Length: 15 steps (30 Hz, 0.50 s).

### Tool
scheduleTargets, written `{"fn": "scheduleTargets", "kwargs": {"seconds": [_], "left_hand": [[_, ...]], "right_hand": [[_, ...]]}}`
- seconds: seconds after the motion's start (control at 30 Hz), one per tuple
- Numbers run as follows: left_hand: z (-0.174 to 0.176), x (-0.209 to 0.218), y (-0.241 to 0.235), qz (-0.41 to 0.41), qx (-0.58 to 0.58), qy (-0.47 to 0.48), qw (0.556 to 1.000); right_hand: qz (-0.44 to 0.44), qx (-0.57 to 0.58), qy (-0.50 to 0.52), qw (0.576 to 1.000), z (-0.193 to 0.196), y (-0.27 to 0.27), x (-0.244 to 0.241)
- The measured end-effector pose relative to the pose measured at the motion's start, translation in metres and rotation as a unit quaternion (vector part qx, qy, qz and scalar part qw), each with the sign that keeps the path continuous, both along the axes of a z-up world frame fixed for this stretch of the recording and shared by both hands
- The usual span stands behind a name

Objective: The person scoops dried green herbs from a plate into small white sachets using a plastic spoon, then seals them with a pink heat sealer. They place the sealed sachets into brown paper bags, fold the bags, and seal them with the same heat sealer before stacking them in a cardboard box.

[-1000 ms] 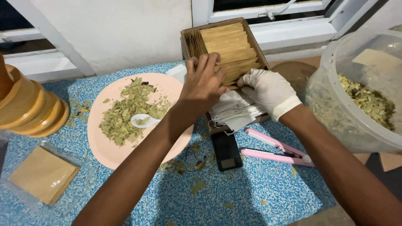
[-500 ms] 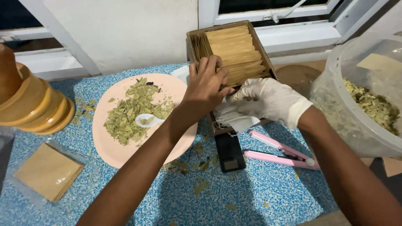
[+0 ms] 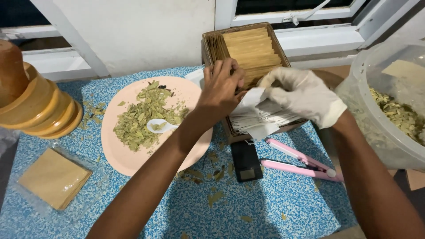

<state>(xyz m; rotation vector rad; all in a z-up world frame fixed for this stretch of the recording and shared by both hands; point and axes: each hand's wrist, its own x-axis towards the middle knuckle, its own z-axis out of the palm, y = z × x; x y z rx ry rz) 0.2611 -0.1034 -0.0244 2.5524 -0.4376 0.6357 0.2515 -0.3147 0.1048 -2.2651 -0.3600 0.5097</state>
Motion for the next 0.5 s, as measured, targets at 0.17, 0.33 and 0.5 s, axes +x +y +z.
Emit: {"fn": "scheduleTargets", "kwargs": {"seconds": [0.17,0.33,0.5], "left_hand": [[0.01,-0.015,-0.001,-0.014,-0.018,0.023,0.999],[0.018,-0.033,0.005,-0.022,-0.055,0.005,0.998],[0.063,-0.097,0.036,-0.033,-0.39,0.105,0.914]], "right_hand": [[-0.03,0.081,-0.048,0.995,0.004,-0.009,-0.004],[-0.023,0.156,-0.079,0.984,-0.009,-0.006,-0.003],[0.018,0.201,-0.081,0.976,0.02,0.028,-0.055]]}}
